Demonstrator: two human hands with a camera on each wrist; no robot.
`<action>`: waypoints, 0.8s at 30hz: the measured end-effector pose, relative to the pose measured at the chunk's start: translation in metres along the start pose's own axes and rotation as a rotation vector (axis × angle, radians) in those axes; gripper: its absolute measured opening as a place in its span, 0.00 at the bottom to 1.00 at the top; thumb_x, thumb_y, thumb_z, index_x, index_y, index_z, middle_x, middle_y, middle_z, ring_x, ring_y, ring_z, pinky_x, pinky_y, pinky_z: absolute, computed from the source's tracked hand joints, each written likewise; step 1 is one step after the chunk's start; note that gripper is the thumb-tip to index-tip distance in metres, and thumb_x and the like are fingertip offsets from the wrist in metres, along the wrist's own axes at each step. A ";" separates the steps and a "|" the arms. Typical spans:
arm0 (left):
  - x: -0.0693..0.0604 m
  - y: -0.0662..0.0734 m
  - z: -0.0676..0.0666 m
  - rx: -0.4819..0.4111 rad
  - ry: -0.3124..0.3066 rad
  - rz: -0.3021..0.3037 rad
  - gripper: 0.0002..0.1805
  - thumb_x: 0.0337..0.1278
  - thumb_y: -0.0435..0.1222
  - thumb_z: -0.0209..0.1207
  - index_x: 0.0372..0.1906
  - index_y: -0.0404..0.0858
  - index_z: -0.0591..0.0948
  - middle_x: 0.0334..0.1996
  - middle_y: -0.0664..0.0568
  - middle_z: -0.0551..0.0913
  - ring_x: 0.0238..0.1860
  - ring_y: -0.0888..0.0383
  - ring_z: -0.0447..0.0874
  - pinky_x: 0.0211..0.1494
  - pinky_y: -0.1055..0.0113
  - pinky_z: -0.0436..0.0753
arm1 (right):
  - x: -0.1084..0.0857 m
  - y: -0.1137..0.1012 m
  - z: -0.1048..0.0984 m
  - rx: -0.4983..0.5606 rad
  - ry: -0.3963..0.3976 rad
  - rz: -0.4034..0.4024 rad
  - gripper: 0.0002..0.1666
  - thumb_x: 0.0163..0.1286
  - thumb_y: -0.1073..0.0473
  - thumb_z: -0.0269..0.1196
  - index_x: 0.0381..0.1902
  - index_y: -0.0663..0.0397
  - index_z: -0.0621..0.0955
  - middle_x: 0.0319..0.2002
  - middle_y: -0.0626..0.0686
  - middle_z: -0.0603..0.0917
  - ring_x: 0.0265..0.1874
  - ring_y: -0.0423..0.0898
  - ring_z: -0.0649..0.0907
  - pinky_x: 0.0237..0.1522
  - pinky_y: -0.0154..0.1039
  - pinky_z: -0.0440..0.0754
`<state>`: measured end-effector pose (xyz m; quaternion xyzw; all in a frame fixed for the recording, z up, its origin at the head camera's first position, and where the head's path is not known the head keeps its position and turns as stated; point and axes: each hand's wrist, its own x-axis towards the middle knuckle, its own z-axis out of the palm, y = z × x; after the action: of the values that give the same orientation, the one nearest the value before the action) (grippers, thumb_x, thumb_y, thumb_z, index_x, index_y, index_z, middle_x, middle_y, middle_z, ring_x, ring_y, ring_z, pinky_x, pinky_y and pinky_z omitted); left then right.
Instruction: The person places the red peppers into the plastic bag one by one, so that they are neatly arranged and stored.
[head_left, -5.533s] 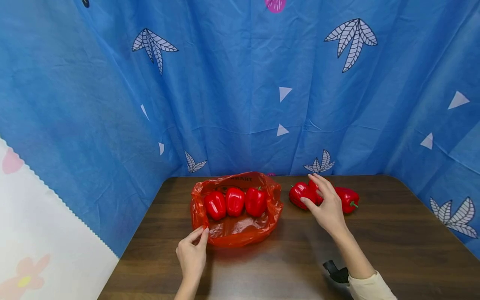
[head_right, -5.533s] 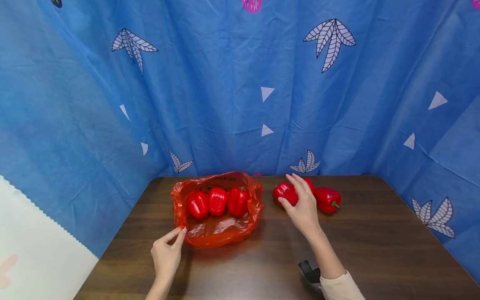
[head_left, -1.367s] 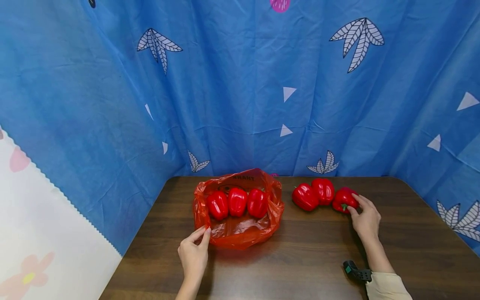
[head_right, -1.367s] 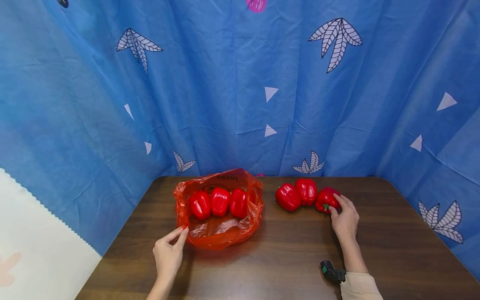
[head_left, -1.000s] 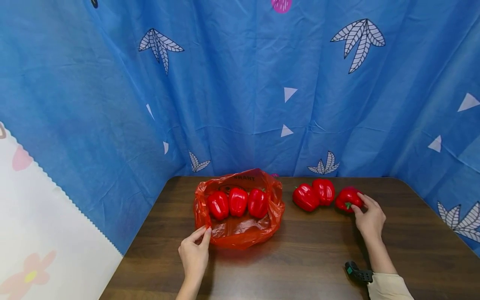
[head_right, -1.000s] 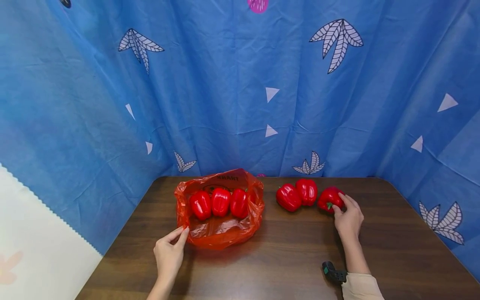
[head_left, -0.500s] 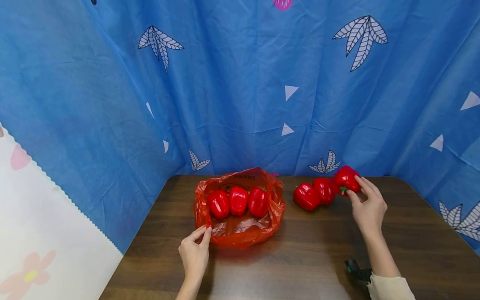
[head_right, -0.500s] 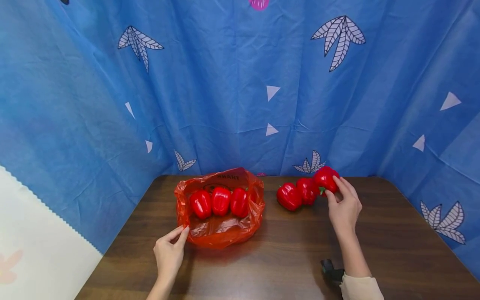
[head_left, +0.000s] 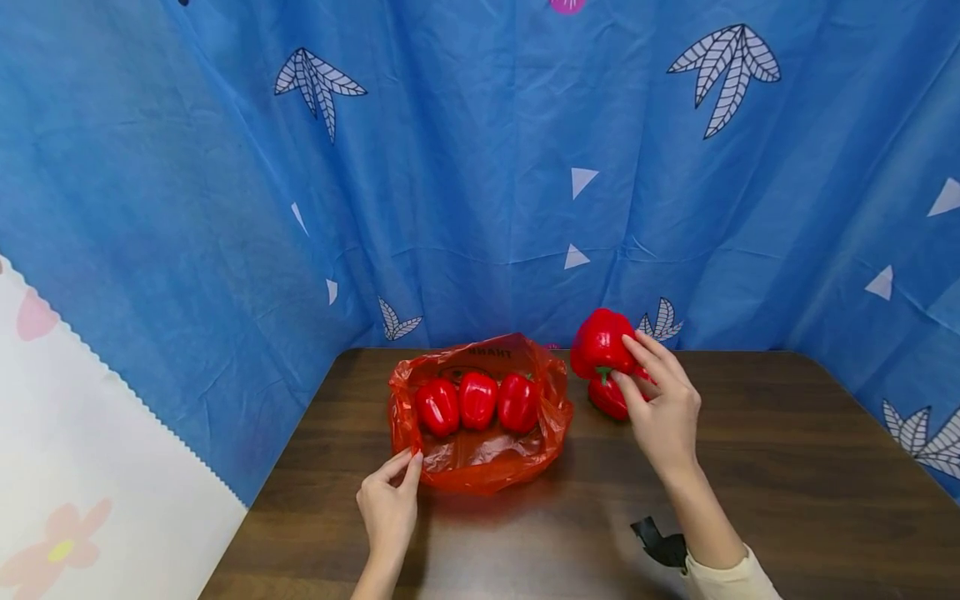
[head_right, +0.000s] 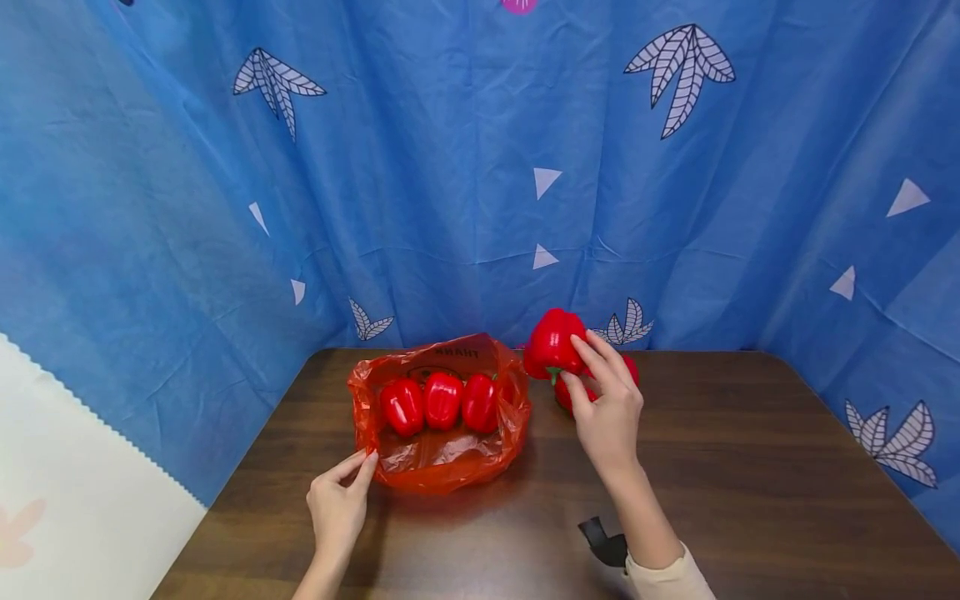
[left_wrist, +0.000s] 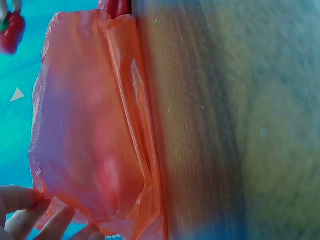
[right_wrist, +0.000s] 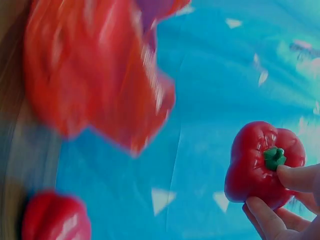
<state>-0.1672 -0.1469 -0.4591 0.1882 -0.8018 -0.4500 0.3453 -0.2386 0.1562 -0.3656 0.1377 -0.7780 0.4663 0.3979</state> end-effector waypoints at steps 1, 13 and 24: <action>0.000 0.000 0.000 -0.001 0.000 0.000 0.07 0.50 0.33 0.70 0.36 0.35 0.90 0.38 0.46 0.90 0.44 0.45 0.89 0.52 0.49 0.79 | -0.002 -0.005 0.006 0.021 -0.011 -0.016 0.31 0.56 0.74 0.69 0.59 0.55 0.81 0.61 0.57 0.79 0.57 0.57 0.81 0.45 0.24 0.76; -0.001 0.001 0.000 0.003 0.009 0.005 0.07 0.50 0.33 0.70 0.35 0.35 0.90 0.37 0.48 0.90 0.42 0.47 0.89 0.50 0.51 0.80 | -0.044 -0.035 0.097 0.145 -0.227 -0.125 0.29 0.54 0.73 0.71 0.56 0.57 0.83 0.59 0.59 0.80 0.53 0.55 0.84 0.42 0.41 0.86; -0.002 0.003 -0.001 -0.001 0.014 0.008 0.06 0.50 0.33 0.70 0.34 0.35 0.90 0.37 0.48 0.90 0.42 0.48 0.89 0.49 0.52 0.80 | -0.079 -0.037 0.131 0.147 -0.411 -0.094 0.27 0.55 0.72 0.71 0.55 0.57 0.83 0.59 0.60 0.80 0.36 0.48 0.88 0.32 0.28 0.84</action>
<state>-0.1656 -0.1448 -0.4570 0.1879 -0.8000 -0.4476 0.3526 -0.2305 0.0155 -0.4344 0.2947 -0.7992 0.4649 0.2413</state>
